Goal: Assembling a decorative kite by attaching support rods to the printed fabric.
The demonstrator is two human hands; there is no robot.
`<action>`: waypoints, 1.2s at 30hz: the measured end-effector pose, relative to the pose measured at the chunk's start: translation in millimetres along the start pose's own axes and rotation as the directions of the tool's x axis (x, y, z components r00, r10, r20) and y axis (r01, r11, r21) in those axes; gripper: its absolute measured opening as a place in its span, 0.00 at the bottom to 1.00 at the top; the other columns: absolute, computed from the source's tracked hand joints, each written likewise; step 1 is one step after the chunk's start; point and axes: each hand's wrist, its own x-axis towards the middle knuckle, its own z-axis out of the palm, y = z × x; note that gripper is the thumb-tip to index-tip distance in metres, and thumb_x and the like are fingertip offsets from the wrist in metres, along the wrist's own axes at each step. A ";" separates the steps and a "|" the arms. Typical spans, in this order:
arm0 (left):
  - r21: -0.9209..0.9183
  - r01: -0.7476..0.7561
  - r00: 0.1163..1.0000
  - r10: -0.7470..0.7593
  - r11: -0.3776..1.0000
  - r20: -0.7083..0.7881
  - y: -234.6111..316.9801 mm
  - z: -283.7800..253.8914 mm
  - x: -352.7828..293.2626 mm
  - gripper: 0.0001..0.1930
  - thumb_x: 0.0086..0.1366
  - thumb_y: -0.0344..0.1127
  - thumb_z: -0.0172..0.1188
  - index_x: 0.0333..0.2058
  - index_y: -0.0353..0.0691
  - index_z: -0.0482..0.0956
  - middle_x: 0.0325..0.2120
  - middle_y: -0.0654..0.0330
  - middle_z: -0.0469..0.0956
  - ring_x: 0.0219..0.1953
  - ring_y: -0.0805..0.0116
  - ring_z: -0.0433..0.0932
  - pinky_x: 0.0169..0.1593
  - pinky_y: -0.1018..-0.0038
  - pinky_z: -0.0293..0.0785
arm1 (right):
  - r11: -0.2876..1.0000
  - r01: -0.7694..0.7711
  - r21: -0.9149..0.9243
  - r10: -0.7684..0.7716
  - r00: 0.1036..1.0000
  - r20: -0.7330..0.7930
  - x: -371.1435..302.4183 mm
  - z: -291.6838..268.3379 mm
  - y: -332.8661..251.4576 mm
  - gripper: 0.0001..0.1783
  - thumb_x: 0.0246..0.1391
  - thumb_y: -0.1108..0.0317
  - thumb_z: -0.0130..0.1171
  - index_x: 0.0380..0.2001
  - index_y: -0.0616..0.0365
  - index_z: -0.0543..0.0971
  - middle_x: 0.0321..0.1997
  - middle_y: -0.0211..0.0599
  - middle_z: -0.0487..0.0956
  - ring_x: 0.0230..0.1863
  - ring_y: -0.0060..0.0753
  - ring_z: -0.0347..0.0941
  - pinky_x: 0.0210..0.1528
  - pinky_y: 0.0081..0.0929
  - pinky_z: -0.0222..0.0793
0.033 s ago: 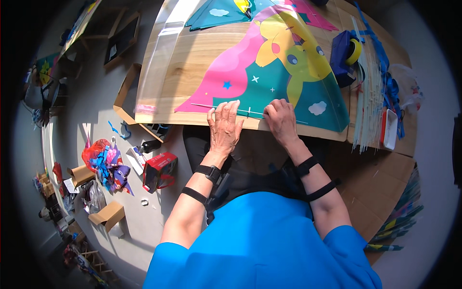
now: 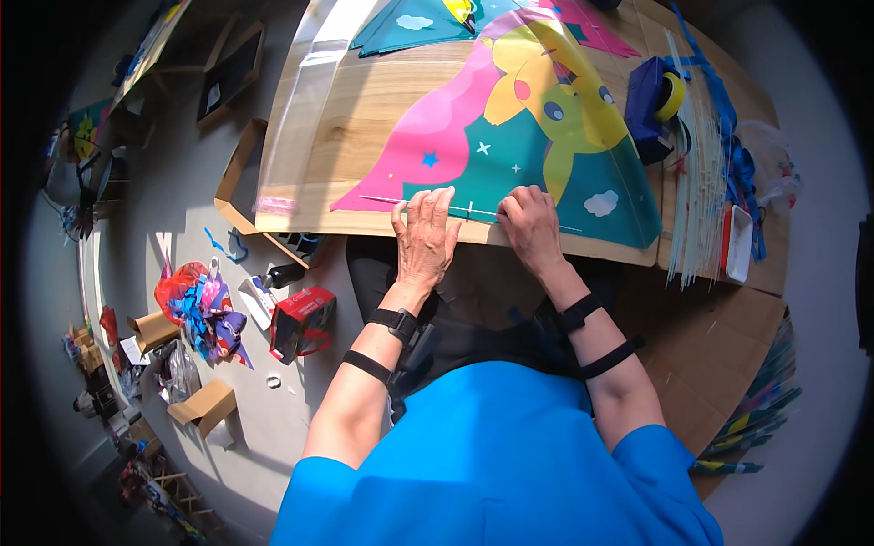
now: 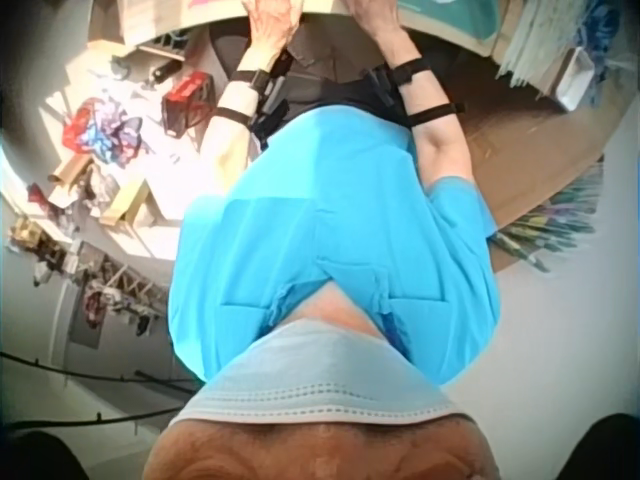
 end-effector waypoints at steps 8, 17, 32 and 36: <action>-0.037 -0.022 0.998 0.024 0.999 0.061 -9.1 6.9 15.6 0.19 0.57 0.33 0.62 0.49 0.45 0.74 0.48 0.63 0.71 0.56 0.61 0.66 0.61 0.58 0.51 | 1.000 -0.004 -0.016 0.004 1.000 -0.012 6.5 11.7 1.3 0.10 0.38 0.69 0.67 0.24 0.52 0.74 0.31 0.30 0.70 0.40 0.35 0.69 0.43 0.34 0.63; -0.073 -0.024 0.998 0.028 0.997 0.061 -12.9 13.7 13.0 0.15 0.56 0.32 0.62 0.44 0.49 0.77 0.46 0.65 0.72 0.55 0.61 0.66 0.58 0.58 0.54 | 0.999 -0.038 -0.006 0.039 0.999 0.035 6.2 14.7 3.3 0.10 0.38 0.69 0.66 0.25 0.52 0.75 0.31 0.30 0.71 0.40 0.36 0.69 0.42 0.35 0.65; -0.016 -0.057 0.998 0.058 0.998 0.019 -9.6 17.3 20.4 0.11 0.56 0.37 0.64 0.39 0.51 0.78 0.42 0.67 0.72 0.52 0.64 0.68 0.58 0.57 0.54 | 0.998 -0.067 0.010 0.067 0.997 0.041 4.8 15.5 3.5 0.08 0.43 0.67 0.64 0.26 0.53 0.74 0.32 0.32 0.70 0.41 0.36 0.68 0.46 0.35 0.65; -0.009 -0.074 0.997 0.074 0.997 0.008 -9.8 18.5 21.3 0.11 0.56 0.37 0.65 0.38 0.51 0.78 0.42 0.67 0.73 0.51 0.64 0.68 0.58 0.57 0.54 | 0.996 -0.089 0.016 0.088 0.995 0.045 4.0 14.6 3.8 0.07 0.43 0.68 0.63 0.26 0.53 0.74 0.32 0.32 0.70 0.41 0.36 0.68 0.46 0.35 0.65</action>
